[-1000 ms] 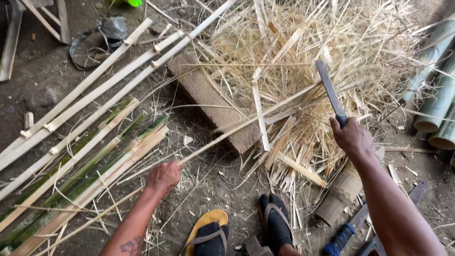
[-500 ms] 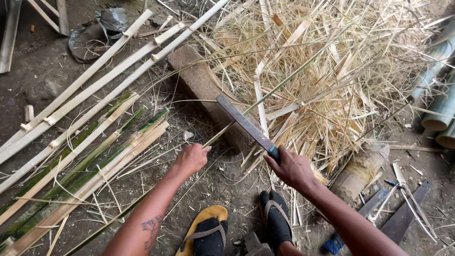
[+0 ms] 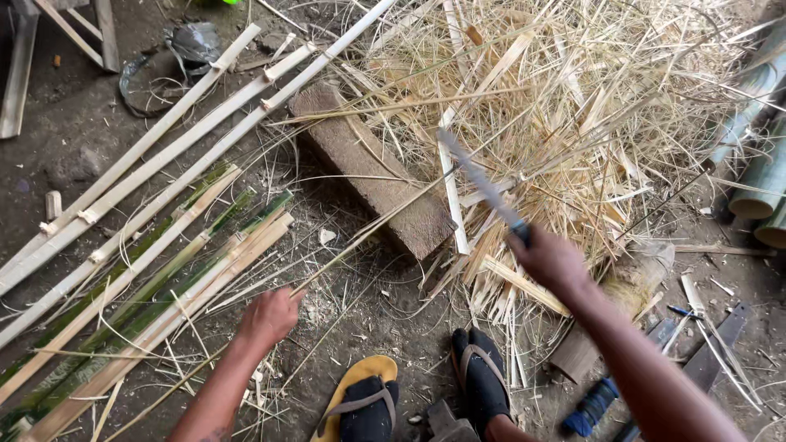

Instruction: The person uses a machete to split long bamboo poles into thin strips. They hold the bamboo against a wooden block and repeatedly strike it with the machete to separate the material. The resulting strips are placed on the ground.

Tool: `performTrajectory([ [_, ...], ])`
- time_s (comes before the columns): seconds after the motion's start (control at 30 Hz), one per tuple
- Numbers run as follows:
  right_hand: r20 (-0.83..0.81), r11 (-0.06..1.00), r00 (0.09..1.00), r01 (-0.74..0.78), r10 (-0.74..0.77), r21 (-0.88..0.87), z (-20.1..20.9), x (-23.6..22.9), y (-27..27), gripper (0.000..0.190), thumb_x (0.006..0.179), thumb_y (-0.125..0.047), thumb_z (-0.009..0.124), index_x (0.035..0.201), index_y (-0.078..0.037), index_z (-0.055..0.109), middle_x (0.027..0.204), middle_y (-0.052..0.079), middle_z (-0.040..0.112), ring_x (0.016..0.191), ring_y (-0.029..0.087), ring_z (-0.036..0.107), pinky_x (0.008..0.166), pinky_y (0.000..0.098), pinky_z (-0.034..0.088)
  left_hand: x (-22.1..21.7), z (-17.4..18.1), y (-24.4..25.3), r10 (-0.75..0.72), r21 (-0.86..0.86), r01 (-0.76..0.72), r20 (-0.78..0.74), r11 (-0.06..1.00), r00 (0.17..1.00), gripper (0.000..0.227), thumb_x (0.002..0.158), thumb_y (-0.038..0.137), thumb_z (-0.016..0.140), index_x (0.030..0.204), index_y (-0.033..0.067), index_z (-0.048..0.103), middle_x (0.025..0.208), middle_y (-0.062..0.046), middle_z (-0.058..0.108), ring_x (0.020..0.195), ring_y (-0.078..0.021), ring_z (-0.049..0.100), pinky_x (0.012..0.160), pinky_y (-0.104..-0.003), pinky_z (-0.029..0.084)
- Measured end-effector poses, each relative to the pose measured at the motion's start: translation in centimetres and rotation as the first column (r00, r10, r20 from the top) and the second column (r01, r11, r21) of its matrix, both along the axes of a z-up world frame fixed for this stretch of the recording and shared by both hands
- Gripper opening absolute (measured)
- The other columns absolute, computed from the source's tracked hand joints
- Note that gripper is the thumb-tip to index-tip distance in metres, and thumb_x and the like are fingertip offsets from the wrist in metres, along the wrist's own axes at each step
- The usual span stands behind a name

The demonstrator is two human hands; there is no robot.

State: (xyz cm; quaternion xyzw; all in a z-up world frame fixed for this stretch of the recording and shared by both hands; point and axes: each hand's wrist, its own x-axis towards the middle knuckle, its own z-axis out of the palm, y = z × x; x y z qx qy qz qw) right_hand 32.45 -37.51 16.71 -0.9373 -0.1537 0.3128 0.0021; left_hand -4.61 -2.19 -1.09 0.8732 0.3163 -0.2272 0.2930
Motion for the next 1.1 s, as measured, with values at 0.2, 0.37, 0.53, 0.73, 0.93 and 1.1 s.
performTrajectory([
  [0.2,-0.090,0.846,0.844,-0.532,0.528,-0.023,-2.5,-10.0,3.7,0.065,0.098,-0.061,0.047,0.131,-0.005,0.048,0.082,0.007,0.067,0.046,0.012,0.056,0.035,0.0276,0.049,0.7,-0.8,0.5,-0.040,0.107,0.035,0.047,0.994,0.998,0.026,0.102,0.026,0.047,0.098,0.0073,0.065,0.060,-0.012,0.067,0.052,-0.0227,0.066,0.047,-0.040,0.049],
  [0.37,0.161,0.989,0.984,-0.059,0.080,-0.134,0.8,2.3,-0.1,0.062,0.103,-0.061,0.040,0.123,-0.004,0.054,0.066,0.010,0.065,0.042,0.014,0.047,0.035,0.0324,0.039,-6.1,1.4,1.7,0.005,0.224,-0.004,-0.003,0.975,1.000,0.021,0.101,0.027,0.050,0.096,0.0105,0.062,0.063,-0.010,0.067,0.052,-0.0245,0.064,0.047,-0.041,0.049],
  [0.53,0.210,0.997,0.975,-0.053,0.064,-0.058,-0.3,4.6,-2.7,0.058,0.101,-0.060,0.046,0.108,-0.003,0.058,0.066,0.007,0.060,0.043,0.014,0.049,0.034,0.0290,0.044,-2.7,2.8,0.6,-0.205,0.439,0.137,0.111,0.888,0.972,0.021,0.090,0.029,0.059,0.089,0.0077,0.061,0.068,-0.005,0.062,0.051,-0.0150,0.056,0.044,-0.034,0.053],
  [0.73,-0.008,0.995,1.000,0.007,-0.006,0.099,-2.0,-4.3,1.6,0.052,0.102,-0.053,0.048,0.110,-0.003,0.057,0.067,0.009,0.062,0.044,0.016,0.051,0.035,0.0316,0.046,14.9,0.4,-5.6,-0.302,0.401,0.165,0.304,0.901,0.904,0.012,0.097,0.012,0.058,0.097,0.0001,0.059,0.073,-0.008,0.062,0.053,-0.0161,0.056,0.044,-0.028,0.044],
  [0.93,-0.051,0.804,0.809,-0.588,0.586,-0.093,-2.3,-5.9,1.2,0.062,0.098,-0.065,0.049,0.118,-0.006,0.053,0.083,0.010,0.064,0.047,0.013,0.056,0.038,0.0289,0.055,11.0,-1.3,-4.6,-0.135,0.179,0.092,0.251,0.980,0.958,0.038,0.110,0.022,0.029,0.090,0.0077,0.058,0.058,-0.005,0.055,0.041,-0.0136,0.047,0.032,-0.033,0.038],
  [1.1,0.111,0.999,0.994,-0.025,0.020,0.044,0.6,2.2,-0.9,0.051,0.100,-0.058,0.048,0.116,-0.011,0.058,0.073,0.008,0.067,0.045,0.015,0.050,0.038,0.0334,0.046,2.0,-0.6,-1.4,-0.151,0.257,0.115,0.125,0.960,0.981,0.033,0.106,0.022,0.032,0.091,0.0079,0.057,0.051,-0.003,0.051,0.037,-0.0127,0.044,0.028,-0.033,0.034],
])
